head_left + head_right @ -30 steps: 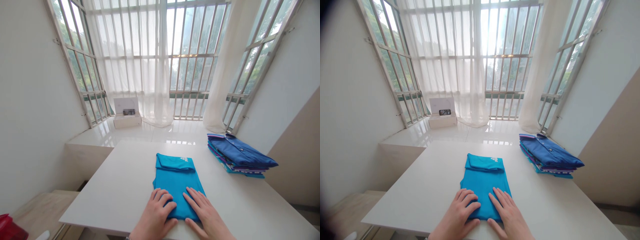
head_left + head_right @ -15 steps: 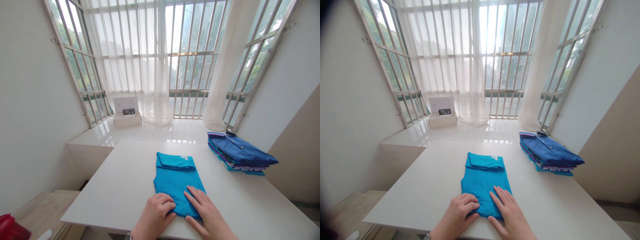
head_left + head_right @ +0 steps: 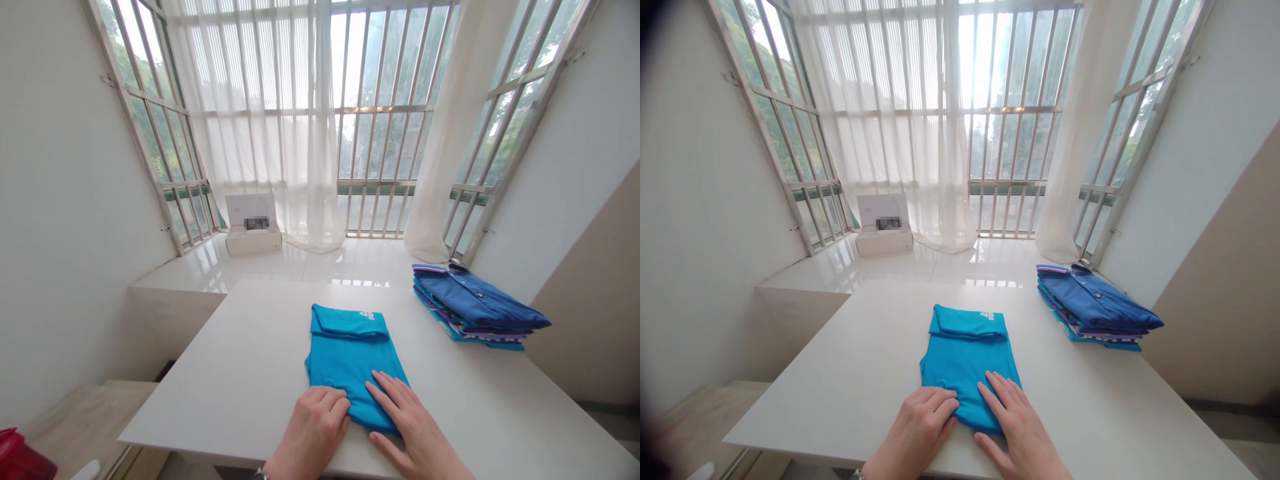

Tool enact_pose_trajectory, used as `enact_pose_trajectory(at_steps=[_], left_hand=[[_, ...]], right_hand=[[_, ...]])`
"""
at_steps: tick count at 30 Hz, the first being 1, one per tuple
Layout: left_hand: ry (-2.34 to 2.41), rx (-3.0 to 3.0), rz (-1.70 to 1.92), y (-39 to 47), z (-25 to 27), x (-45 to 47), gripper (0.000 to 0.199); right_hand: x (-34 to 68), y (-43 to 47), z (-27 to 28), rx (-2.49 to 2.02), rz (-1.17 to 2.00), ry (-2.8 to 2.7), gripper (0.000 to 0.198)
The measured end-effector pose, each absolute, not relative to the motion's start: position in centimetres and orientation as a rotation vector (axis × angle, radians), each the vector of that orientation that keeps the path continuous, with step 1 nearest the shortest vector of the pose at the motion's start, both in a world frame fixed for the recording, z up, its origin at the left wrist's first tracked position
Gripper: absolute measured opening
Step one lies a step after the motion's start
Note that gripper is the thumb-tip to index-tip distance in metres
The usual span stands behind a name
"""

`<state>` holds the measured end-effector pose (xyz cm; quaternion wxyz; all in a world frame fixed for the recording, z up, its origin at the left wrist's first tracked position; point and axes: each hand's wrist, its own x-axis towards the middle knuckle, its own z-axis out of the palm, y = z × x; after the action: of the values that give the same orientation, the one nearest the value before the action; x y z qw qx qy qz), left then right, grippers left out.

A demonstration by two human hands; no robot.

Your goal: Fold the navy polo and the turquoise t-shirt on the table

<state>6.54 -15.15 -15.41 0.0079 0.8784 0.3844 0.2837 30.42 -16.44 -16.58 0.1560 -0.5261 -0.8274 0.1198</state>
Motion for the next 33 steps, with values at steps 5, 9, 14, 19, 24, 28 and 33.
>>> enact_pose_trajectory(at_steps=[5,9,14,19,24,28,33], left_hand=[[1.341,2.75,0.706,-14.8,-15.0,6.9,0.01],[1.369,2.698,0.65,-14.1,-14.6,6.7,0.008],[1.36,2.66,0.596,-13.1,-14.6,6.4,0.009],[1.3,2.671,0.489,-13.6,-13.6,6.2,0.016],[1.248,2.652,0.47,-14.6,-12.8,6.1,0.031],[1.206,2.593,0.542,-14.3,-13.3,5.3,0.04],[1.112,2.466,0.669,-14.0,-13.6,3.6,0.038]], right_hand=[[30.5,-16.5,-16.8,-1.472,0.298,-2.332,0.058],[30.8,-16.1,-17.6,-1.41,0.192,-2.272,0.043],[31.5,-15.5,-18.6,-1.347,0.081,-2.221,0.035],[31.6,-15.6,-18.5,-1.295,0.041,-2.218,0.035],[31.6,-15.6,-18.2,-1.254,0.016,-2.2,0.037],[31.8,-15.7,-18.0,-1.265,-0.006,-2.16,0.031],[32.2,-15.8,-18.0,-1.31,-0.004,-2.103,0.026]])
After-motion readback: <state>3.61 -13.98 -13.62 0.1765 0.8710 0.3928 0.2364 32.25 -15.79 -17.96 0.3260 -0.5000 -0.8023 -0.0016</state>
